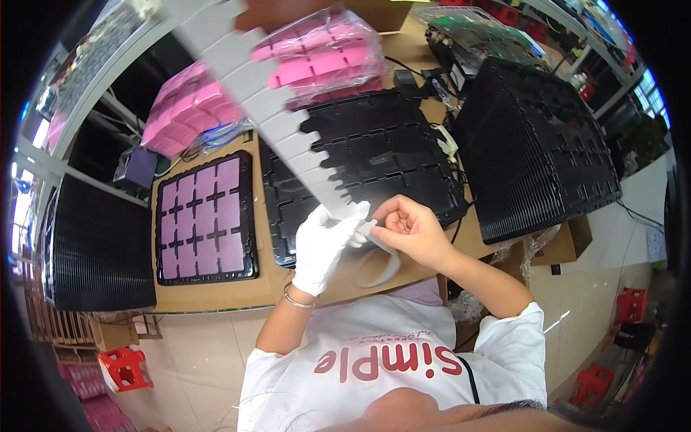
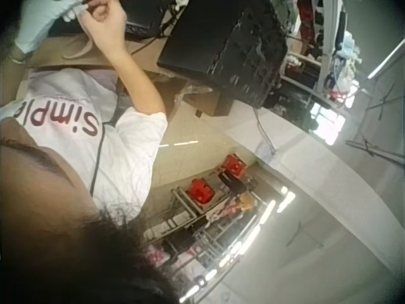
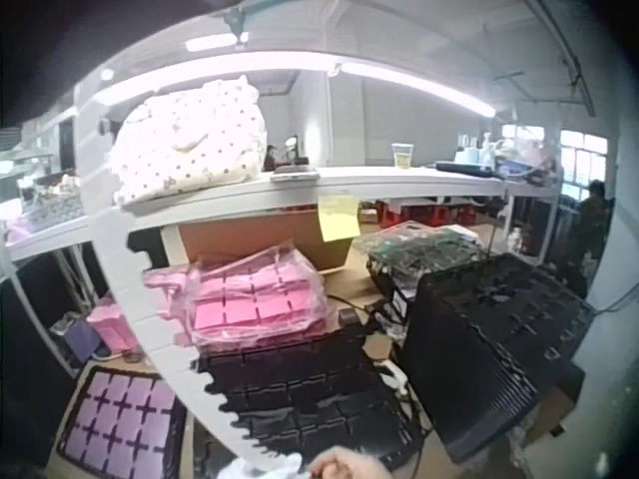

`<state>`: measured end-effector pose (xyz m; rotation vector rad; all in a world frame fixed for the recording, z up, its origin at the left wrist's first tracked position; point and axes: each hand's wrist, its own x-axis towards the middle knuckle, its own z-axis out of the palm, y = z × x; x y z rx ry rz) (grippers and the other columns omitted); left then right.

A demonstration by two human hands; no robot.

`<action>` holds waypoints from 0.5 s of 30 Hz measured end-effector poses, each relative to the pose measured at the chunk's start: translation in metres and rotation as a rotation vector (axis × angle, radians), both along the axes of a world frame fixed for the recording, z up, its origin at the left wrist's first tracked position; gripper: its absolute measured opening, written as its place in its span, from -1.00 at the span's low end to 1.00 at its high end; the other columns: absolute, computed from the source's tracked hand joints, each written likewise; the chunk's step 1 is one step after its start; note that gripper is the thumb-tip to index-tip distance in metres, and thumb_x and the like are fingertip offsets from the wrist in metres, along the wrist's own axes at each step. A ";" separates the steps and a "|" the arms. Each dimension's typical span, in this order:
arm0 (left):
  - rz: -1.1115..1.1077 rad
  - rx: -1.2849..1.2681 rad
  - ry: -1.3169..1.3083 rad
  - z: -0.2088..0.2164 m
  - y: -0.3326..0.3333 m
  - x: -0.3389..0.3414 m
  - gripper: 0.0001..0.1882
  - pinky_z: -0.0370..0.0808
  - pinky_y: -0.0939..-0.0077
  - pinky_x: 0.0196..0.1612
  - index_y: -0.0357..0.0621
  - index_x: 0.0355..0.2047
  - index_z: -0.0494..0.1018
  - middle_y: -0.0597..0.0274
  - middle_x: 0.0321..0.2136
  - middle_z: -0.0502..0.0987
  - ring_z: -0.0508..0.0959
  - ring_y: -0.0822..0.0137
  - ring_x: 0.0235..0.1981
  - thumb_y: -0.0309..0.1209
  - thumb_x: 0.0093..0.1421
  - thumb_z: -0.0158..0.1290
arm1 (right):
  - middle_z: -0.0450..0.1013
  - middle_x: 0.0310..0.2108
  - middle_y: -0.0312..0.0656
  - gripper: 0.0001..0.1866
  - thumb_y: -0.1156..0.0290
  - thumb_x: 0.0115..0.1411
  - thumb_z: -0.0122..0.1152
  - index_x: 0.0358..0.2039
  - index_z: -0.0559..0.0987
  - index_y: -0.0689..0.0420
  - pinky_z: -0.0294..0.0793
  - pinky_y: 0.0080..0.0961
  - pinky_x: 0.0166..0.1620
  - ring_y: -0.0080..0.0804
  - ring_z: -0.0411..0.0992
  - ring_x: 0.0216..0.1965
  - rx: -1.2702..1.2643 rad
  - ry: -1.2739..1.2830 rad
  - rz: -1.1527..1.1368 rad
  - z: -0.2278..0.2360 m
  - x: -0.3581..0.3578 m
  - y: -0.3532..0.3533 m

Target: The person places pink plastic inserts into black plastic trays. They then use a white plastic strip to wipe the surface of the black trays. The person repeats this process for multiple trays, handling them one at a time.

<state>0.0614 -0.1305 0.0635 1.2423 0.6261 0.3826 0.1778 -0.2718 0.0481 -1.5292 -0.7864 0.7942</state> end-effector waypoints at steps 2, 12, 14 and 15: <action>-0.003 0.001 -0.001 0.003 -0.012 0.008 -0.78 0.46 0.67 -0.49 -0.31 -0.23 0.53 0.18 -0.42 0.61 0.56 0.49 -0.56 -0.44 0.17 0.23 | 0.22 -0.57 -0.56 -0.90 0.55 0.16 0.31 -0.34 0.54 0.18 0.14 -0.81 -0.44 -0.85 0.13 -0.53 0.059 -0.053 -0.078 -0.008 -0.004 -0.012; -0.082 0.121 0.092 -0.004 -0.035 0.020 -0.79 0.45 0.67 -0.49 -0.32 -0.33 0.57 0.23 -0.47 0.61 0.55 0.52 -0.56 -0.39 0.14 0.27 | 0.34 -0.55 -0.23 -0.81 0.59 -0.06 0.40 -0.37 0.63 0.20 0.36 -0.56 -0.52 -0.42 0.38 -0.56 0.384 -0.992 -0.242 -0.015 0.000 -0.037; -0.102 0.278 0.237 0.006 -0.037 0.015 -0.80 0.50 0.64 -0.47 -0.26 -0.41 0.58 0.22 -0.49 0.63 0.58 0.50 -0.56 -0.34 0.15 0.27 | 0.35 -0.55 -0.24 -0.83 0.56 -0.04 0.40 -0.37 0.65 0.16 0.38 -0.54 -0.50 -0.42 0.38 -0.55 0.381 -0.902 -0.139 -0.012 0.000 -0.043; -0.127 0.785 0.098 -0.016 -0.033 0.008 -0.83 0.46 0.53 -0.49 -0.13 -0.39 0.63 0.25 -0.52 0.61 0.55 0.36 -0.60 -0.29 0.15 0.25 | 0.35 -0.55 -0.25 -0.84 0.56 -0.03 0.40 -0.38 0.65 0.16 0.38 -0.54 -0.49 -0.44 0.39 -0.54 0.383 -0.806 -0.088 -0.007 0.002 -0.048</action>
